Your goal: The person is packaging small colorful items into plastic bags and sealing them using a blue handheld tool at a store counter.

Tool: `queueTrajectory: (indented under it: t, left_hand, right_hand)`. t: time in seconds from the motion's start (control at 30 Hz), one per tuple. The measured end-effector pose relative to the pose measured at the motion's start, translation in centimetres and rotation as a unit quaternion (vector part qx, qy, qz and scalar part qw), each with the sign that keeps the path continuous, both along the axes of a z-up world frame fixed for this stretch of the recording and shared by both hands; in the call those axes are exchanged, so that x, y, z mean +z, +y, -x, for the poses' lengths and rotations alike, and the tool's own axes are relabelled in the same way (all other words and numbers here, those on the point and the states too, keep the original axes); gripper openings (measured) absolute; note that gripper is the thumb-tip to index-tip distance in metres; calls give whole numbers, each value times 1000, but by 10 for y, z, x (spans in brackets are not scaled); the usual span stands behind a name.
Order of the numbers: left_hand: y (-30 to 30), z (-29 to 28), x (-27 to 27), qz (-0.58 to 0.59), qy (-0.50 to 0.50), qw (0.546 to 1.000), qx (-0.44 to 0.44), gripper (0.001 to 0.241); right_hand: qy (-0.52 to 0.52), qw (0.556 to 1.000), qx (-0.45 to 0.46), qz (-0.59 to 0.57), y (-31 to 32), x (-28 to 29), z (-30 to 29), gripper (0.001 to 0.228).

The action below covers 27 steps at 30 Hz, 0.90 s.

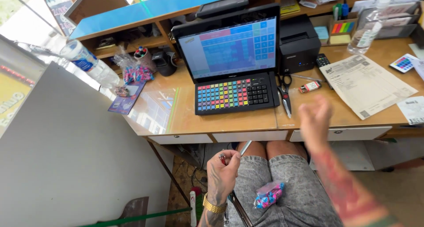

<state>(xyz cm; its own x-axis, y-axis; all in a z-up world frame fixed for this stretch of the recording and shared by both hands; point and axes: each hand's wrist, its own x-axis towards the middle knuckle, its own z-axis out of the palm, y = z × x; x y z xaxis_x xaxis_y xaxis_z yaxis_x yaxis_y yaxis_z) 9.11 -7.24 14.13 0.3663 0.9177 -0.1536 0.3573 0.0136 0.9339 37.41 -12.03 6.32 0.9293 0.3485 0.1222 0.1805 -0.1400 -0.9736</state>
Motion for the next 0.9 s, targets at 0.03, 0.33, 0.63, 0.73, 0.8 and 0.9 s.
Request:
queueTrajectory:
  t: [0.03, 0.33, 0.63, 0.73, 0.8, 0.9]
  left_hand:
    - [0, 0, 0, 1, 1, 1000, 6, 19]
    - [-8, 7, 9, -45, 9, 998, -41, 20]
    - [-3, 5, -59, 208, -265, 941, 31, 18]
    - [-12, 2, -67, 248, -232, 937, 85, 22]
    - [-15, 1, -68, 256, -262, 923, 120, 24]
    - [-17, 2, -76, 259, -236, 922, 167, 25]
  right_hand:
    - [1, 1000, 6, 1, -3, 10, 29, 55]
    - [308, 870, 368, -112, -15, 28, 145, 24]
    - [444, 863, 168, -174, -20, -36, 184, 27]
    - [507, 780, 261, -257, -24, -93, 217, 19]
    - [514, 808, 225, -181, -17, -163, 222, 9]
    - [413, 881, 203, -115, -20, -162, 234, 33]
